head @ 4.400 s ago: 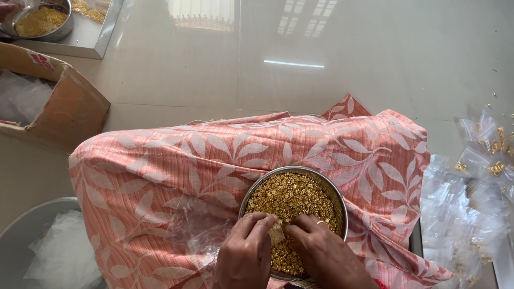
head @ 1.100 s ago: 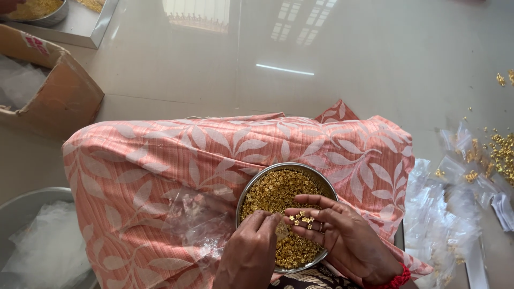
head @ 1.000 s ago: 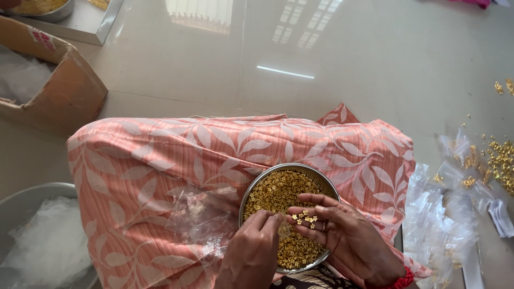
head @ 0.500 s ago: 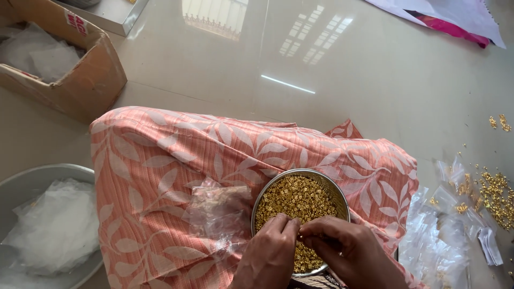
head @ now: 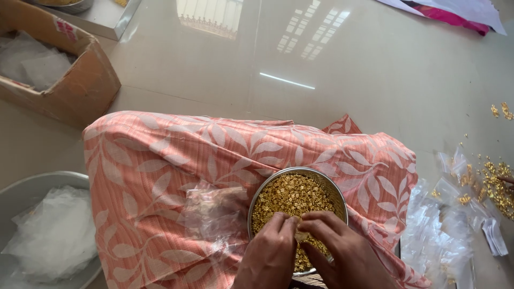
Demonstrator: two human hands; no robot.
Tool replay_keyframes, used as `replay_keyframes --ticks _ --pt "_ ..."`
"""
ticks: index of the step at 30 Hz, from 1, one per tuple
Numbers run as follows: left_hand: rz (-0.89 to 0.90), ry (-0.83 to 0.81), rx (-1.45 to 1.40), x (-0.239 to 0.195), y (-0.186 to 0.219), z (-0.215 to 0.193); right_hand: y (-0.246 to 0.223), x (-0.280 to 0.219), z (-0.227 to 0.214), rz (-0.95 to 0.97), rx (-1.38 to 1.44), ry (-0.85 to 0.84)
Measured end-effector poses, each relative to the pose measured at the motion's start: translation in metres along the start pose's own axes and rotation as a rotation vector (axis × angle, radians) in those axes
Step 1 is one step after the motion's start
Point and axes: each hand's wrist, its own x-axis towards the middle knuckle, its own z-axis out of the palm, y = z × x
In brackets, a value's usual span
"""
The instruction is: Counting small gold-colored flower-shaped beads and placing them into small plastic pouches for packaging.
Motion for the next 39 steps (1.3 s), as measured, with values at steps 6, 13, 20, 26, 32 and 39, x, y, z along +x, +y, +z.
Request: replay_keyframes --ticks 6,13,20,26,32,39 --pt "0.027 0.060 -0.146 0.006 0.009 -0.010 0.012 -0.010 -0.002 -0.165 -0.084 0.067" --pt "0.001 0.194 -0.156 0.018 0.022 -0.005 0.093 -0.044 -0.046 0.246 0.291 0.198" --pt "0.007 0.155 -0.014 0.014 0.006 -0.001 0.273 -0.160 -0.097 0.724 0.227 0.928" --pt "-0.134 0.116 0.060 0.016 0.006 0.001 0.445 -0.345 -0.056 1.214 -0.381 0.835" --pt "-0.102 0.115 0.097 0.020 0.007 -0.001 0.533 -0.391 -0.011 1.510 -0.615 0.569" --pt "-0.095 0.150 0.112 0.026 0.016 -0.016 0.588 -0.362 0.000 1.457 -0.480 0.439"
